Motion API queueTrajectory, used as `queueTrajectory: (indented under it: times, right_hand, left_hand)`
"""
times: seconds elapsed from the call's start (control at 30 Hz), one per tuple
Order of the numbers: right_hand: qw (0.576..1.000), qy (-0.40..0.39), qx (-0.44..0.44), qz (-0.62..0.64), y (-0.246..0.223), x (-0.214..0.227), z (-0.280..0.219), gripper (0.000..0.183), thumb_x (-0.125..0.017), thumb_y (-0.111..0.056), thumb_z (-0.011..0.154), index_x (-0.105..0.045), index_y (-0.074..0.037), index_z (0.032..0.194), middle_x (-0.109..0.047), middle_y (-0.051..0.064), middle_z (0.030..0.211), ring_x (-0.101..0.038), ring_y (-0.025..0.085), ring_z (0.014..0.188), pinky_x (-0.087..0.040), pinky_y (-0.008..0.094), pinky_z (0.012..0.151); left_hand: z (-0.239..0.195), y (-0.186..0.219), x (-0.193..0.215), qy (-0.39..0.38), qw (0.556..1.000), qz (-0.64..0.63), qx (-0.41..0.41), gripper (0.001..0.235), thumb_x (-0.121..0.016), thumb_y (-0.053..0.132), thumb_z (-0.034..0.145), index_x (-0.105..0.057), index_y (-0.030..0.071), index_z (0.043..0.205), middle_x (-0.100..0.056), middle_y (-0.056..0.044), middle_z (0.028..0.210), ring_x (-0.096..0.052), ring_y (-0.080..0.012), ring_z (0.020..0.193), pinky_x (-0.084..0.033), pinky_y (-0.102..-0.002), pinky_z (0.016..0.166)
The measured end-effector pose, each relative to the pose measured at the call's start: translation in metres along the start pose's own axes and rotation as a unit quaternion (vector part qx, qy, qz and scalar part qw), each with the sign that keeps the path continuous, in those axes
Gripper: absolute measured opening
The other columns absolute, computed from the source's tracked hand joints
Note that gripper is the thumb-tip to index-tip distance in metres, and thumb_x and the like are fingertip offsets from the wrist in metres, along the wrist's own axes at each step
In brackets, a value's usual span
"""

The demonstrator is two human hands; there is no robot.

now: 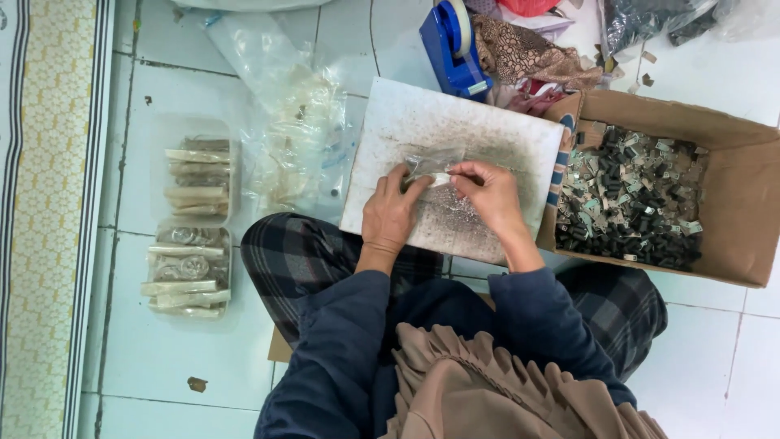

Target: Sorting and inspecting small metal pieces from a box, arranging them on a template board, and packing them into small plastic bags.

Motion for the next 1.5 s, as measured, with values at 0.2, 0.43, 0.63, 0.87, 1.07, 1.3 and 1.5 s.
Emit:
queueTrajectory:
  times: [0.2, 0.43, 0.63, 0.87, 1.07, 1.3, 1.5]
  right_hand:
    - [0.984, 0.058, 0.043, -0.161, -0.020, -0.012, 0.001, 0.016, -0.078, -0.005, 0.086, -0.081, -0.010, 0.101, -0.077, 0.011, 0.085, -0.076, 0.026, 0.077, -0.059, 0.034, 0.065]
    - [0.951, 0.051, 0.029, -0.304, -0.054, -0.024, -0.004, 0.020, -0.075, -0.008, 0.089, -0.077, -0.011, 0.108, -0.075, 0.015, 0.089, -0.075, 0.037, 0.085, -0.061, 0.047, 0.072]
    - [0.954, 0.014, -0.096, -0.285, -0.041, -0.011, 0.010, 0.052, -0.076, -0.011, 0.090, -0.047, -0.016, 0.133, -0.071, 0.022, 0.101, -0.071, 0.045, 0.102, -0.055, 0.055, 0.085]
    - [0.967, 0.028, -0.030, -0.253, 0.035, 0.007, 0.035, 0.074, -0.093, -0.030, 0.069, -0.063, -0.019, 0.135, -0.062, 0.011, 0.100, -0.067, 0.034, 0.103, -0.053, 0.045, 0.092]
    - [0.969, 0.054, 0.009, -0.240, 0.054, -0.003, 0.032, 0.045, -0.090, -0.026, 0.075, -0.073, -0.012, 0.115, -0.070, 0.014, 0.100, -0.069, 0.034, 0.101, -0.053, 0.044, 0.084]
    - [0.995, 0.050, 0.023, 0.079, 0.016, -0.041, -0.005, 0.046, -0.077, 0.000, 0.086, -0.055, -0.011, 0.125, -0.064, -0.003, 0.094, -0.064, 0.009, 0.089, -0.055, 0.021, 0.075]
    - [0.966, -0.016, -0.033, 0.255, -0.032, -0.108, -0.022, 0.050, -0.072, 0.006, 0.088, -0.048, -0.011, 0.129, -0.062, -0.001, 0.093, -0.071, 0.014, 0.086, -0.061, 0.024, 0.069]
  left_hand:
    - [-0.002, -0.001, -0.002, -0.001, 1.000, -0.009, 0.003, 0.026, -0.054, 0.021, 0.104, -0.059, 0.043, 0.117, -0.055, 0.004, 0.114, -0.063, -0.0154, 0.087, -0.057, -0.025, 0.065]
    - [-0.003, -0.002, -0.005, 0.014, 1.000, -0.005, 0.003, 0.023, -0.054, 0.024, 0.104, -0.059, 0.043, 0.115, -0.055, 0.004, 0.112, -0.062, -0.0155, 0.087, -0.057, -0.025, 0.066]
    - [-0.005, -0.003, -0.009, 0.031, 1.000, -0.001, 0.006, 0.018, -0.054, 0.027, 0.104, -0.060, 0.042, 0.112, -0.055, 0.004, 0.111, -0.061, -0.0143, 0.087, -0.056, -0.024, 0.066]
    - [-0.008, -0.007, -0.007, 0.032, 0.996, -0.057, 0.054, 0.021, -0.057, 0.026, 0.100, -0.059, 0.038, 0.118, -0.055, 0.002, 0.114, -0.066, -0.0176, 0.092, -0.059, -0.027, 0.069]
    - [-0.011, -0.013, -0.005, 0.074, 0.988, -0.094, 0.095, 0.023, -0.056, 0.033, 0.099, -0.061, 0.033, 0.122, -0.059, -0.002, 0.115, -0.070, -0.0220, 0.096, -0.062, -0.030, 0.072]
    - [-0.022, -0.031, -0.004, 0.020, 0.914, -0.316, 0.254, 0.049, -0.058, 0.043, 0.099, -0.053, 0.026, 0.144, -0.056, -0.013, 0.137, -0.062, -0.0397, 0.124, -0.055, -0.048, 0.104]
    - [-0.052, -0.071, 0.038, 0.003, 0.706, -0.511, 0.490, 0.056, -0.067, 0.024, 0.095, -0.053, 0.021, 0.150, -0.059, -0.026, 0.137, -0.060, -0.0442, 0.125, -0.051, -0.049, 0.103]
Point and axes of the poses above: each hand's wrist, its own z-axis towards the middle knuckle, its own x-axis out of the back of the hand, y = z × x, the point moved 6 cm from there along z, towards the middle knuckle
